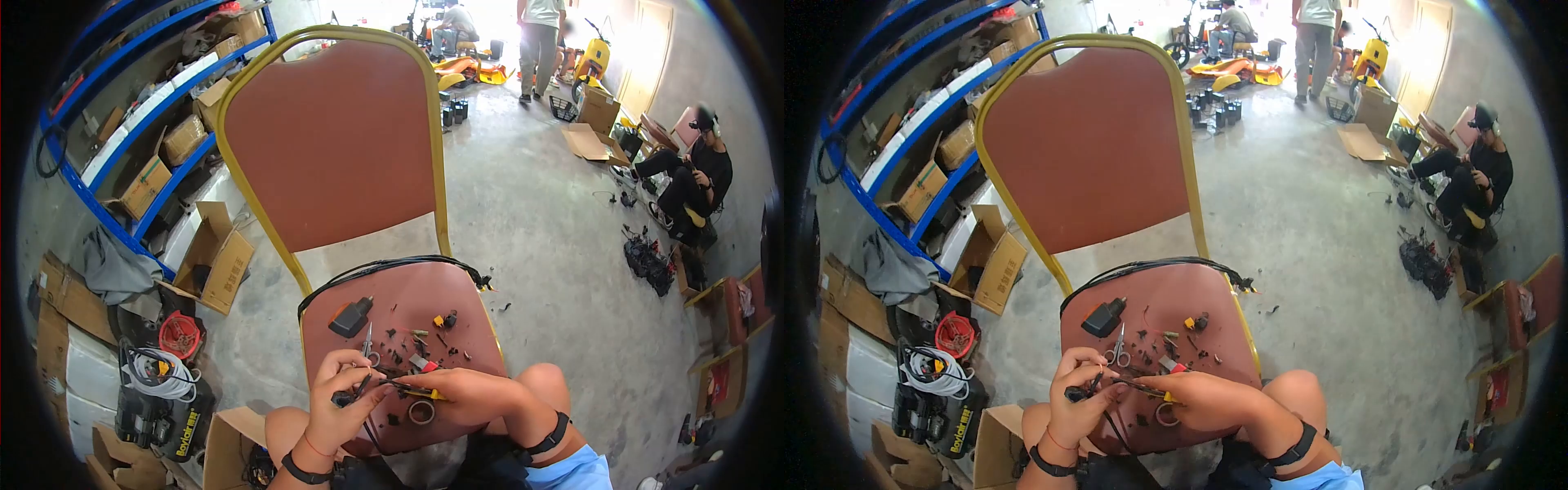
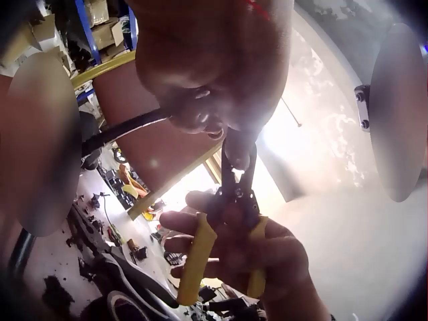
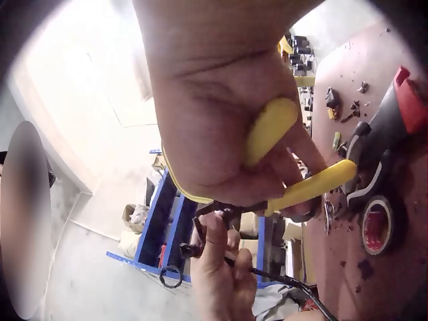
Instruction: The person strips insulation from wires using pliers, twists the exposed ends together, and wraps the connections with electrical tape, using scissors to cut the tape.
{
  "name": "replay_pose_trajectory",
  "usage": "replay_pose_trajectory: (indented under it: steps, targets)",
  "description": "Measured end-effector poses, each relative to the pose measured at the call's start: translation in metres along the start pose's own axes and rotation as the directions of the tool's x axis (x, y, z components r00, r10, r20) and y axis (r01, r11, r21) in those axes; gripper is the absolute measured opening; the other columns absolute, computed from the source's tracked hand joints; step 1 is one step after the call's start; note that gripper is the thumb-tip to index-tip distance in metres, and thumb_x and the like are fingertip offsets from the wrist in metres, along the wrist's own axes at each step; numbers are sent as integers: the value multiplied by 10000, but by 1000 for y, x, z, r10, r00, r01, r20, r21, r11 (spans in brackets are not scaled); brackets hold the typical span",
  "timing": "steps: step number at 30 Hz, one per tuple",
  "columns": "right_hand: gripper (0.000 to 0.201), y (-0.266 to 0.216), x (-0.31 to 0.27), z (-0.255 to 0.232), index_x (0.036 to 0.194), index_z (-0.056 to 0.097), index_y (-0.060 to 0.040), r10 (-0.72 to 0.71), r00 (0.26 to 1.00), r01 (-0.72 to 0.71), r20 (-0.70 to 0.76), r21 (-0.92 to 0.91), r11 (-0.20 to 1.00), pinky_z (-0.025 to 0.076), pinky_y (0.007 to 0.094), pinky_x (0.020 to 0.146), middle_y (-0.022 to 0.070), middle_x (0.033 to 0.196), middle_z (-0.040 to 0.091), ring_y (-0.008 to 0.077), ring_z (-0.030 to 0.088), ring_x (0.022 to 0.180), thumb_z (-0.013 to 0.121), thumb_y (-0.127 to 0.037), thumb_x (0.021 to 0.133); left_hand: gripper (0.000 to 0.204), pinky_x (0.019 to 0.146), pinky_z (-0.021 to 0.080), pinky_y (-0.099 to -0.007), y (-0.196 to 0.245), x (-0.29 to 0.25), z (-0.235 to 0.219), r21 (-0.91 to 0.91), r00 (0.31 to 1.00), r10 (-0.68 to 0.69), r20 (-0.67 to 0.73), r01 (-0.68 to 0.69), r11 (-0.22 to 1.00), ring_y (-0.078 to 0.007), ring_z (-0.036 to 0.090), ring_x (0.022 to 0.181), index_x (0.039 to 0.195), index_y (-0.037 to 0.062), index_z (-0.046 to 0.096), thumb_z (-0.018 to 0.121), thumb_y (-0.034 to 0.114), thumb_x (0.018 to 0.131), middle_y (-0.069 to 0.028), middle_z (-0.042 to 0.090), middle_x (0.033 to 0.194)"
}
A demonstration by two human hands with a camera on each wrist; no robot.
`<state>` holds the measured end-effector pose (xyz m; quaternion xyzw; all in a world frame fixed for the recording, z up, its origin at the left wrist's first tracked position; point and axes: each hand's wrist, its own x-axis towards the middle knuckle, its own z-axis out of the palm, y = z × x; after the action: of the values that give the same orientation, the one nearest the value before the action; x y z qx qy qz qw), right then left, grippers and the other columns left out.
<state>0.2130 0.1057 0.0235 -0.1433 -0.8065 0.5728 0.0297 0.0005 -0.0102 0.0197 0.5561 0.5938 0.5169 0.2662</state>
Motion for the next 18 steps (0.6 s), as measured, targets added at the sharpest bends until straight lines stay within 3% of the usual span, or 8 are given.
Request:
replay_pose_trajectory:
  steps: [8,11,18]
  targets:
    - [636,2,-1,3,1466,444,-60,-61,998,62,32,-58,996,507,417,847,220,1160,655,342,664,1007,506,50,842,275,862,559,-290,7,5,-5,-27,972,-9,233,16,1000,-173,653,984,1035,-21,695,767,-87,778,-87,567,1118]
    - [633,1,-1,1,1462,450,-65,-42,998,46,49,-82,996,508,411,859,212,1174,655,326,665,1030,506,54,843,241,883,507,-302,9,2,0,-186,969,-147,199,185,965,-183,611,1011,956,-3,735,790,-60,729,-78,581,1106]
    - [595,3,0,2,1455,459,-69,-67,998,68,15,-84,994,501,414,882,206,1218,642,354,646,1066,551,8,872,263,896,520,-314,10,4,-3,-71,970,-89,225,107,992,-199,623,1016,971,-25,722,776,-88,721,-89,593,1082]
